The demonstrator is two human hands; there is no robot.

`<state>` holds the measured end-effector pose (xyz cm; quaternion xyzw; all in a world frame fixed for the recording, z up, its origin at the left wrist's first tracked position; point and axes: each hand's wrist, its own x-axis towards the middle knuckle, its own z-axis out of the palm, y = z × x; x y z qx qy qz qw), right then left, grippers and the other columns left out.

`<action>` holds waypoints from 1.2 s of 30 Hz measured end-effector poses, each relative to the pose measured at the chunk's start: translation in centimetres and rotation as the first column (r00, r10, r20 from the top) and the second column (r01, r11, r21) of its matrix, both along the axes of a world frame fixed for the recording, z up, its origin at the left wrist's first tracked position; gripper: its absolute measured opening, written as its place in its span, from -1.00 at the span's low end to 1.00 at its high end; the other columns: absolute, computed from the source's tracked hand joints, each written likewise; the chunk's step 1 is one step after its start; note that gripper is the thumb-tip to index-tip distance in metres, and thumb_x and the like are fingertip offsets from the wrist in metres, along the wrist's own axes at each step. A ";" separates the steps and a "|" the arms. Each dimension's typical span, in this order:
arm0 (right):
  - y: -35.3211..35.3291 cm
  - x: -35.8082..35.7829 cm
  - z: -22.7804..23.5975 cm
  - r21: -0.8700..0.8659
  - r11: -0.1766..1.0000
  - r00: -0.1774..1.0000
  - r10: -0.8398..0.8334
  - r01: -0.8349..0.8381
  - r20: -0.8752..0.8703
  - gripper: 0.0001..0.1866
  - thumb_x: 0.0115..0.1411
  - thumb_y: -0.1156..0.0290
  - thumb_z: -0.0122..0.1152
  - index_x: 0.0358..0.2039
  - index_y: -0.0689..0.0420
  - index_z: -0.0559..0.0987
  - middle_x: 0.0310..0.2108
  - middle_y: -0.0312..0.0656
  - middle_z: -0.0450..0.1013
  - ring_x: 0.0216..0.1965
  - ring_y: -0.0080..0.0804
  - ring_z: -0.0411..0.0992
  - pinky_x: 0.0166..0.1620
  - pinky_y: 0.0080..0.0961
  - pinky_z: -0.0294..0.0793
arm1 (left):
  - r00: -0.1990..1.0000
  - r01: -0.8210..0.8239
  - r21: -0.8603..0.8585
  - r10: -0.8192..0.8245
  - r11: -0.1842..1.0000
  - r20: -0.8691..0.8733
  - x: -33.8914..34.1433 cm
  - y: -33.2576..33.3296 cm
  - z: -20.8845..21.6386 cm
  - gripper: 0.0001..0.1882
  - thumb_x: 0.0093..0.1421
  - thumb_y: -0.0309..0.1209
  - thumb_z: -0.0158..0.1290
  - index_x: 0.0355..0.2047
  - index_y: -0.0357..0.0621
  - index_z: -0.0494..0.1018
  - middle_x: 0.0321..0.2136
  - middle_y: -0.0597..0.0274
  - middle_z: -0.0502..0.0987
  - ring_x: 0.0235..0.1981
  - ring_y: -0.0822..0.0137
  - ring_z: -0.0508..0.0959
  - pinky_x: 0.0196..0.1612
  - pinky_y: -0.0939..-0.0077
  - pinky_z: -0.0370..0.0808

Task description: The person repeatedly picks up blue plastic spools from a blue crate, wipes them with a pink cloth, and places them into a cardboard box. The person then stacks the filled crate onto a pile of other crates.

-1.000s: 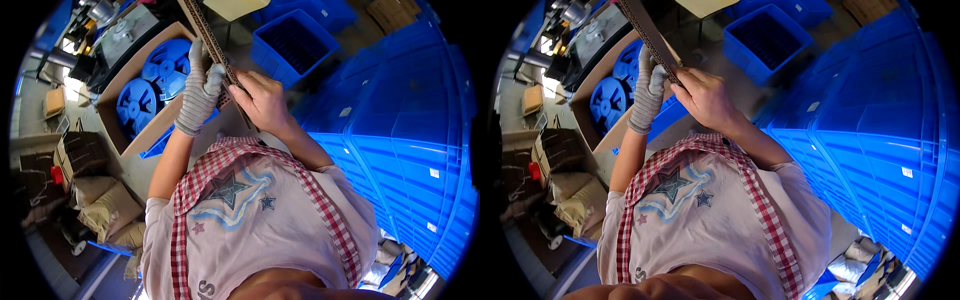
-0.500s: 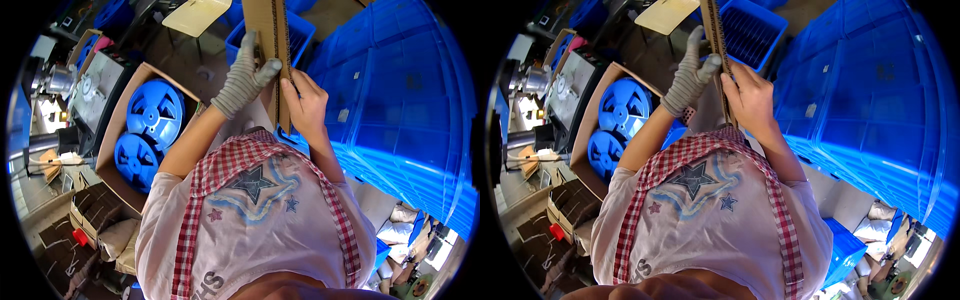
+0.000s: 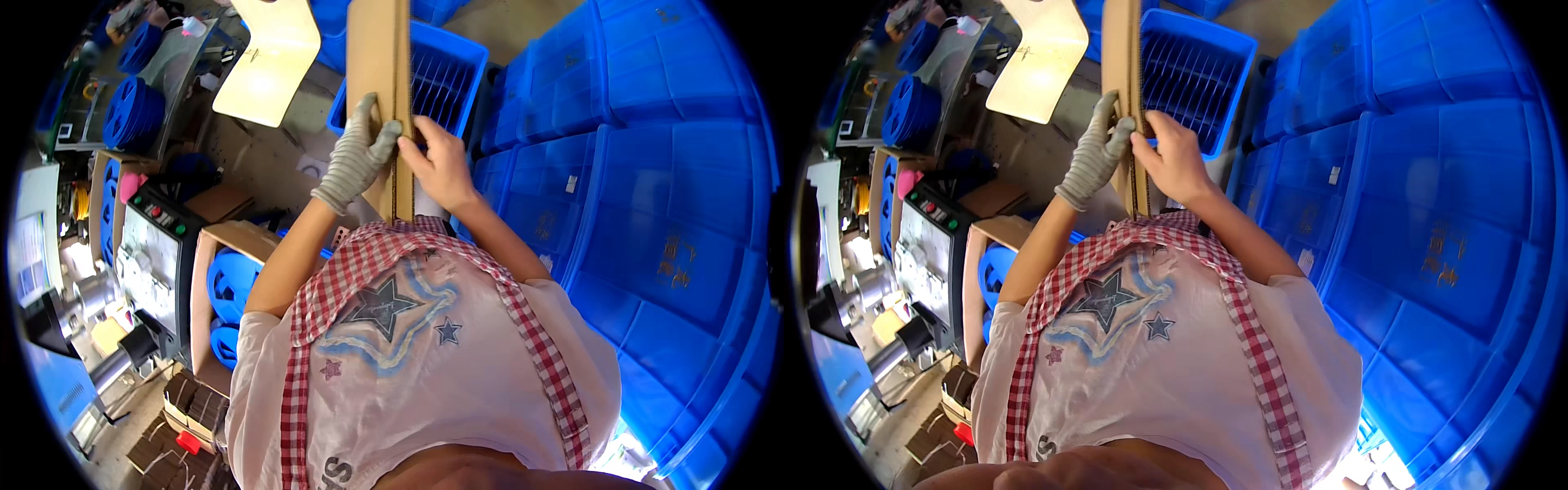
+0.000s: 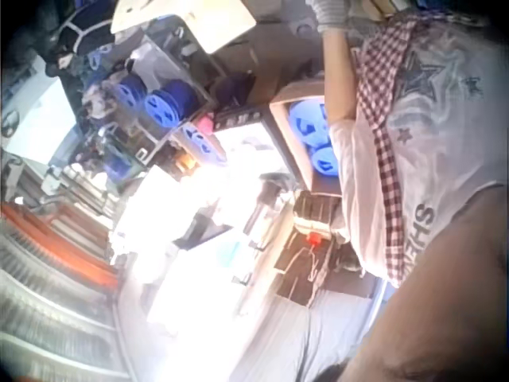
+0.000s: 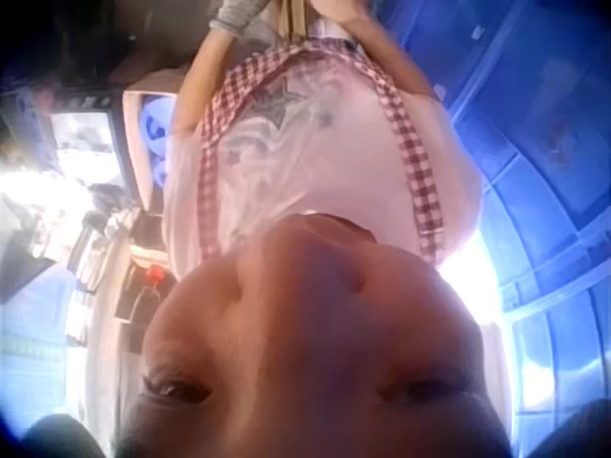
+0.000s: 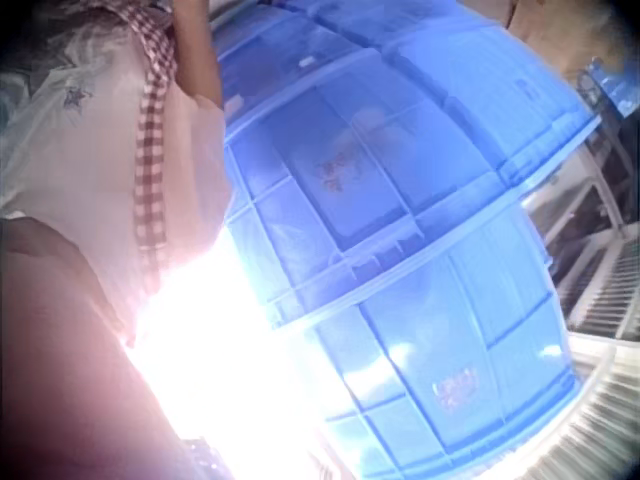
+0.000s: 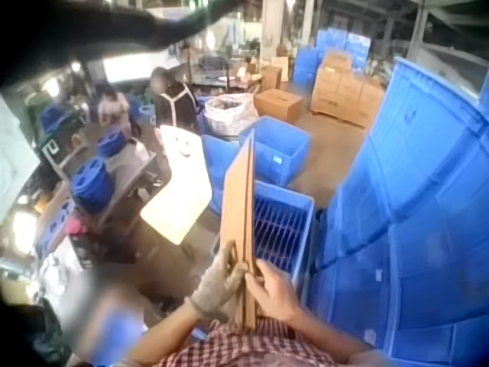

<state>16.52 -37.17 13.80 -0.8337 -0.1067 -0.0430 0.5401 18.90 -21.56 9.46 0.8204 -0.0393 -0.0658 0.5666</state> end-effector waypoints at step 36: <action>1.1 41.2 2.4 -0.040 0.947 0.944 -0.315 0.320 0.099 -0.75 0.13 0.46 0.13 -0.20 0.32 0.45 -0.38 0.11 0.42 -0.38 0.08 0.44 -0.34 -0.27 0.41 | 0.938 0.345 0.001 -0.345 0.939 0.022 46.7 -1.0 2.3 -0.11 0.18 0.09 0.01 0.32 -0.16 -0.08 0.09 -0.36 0.21 0.13 -0.21 0.29 0.13 0.07 0.31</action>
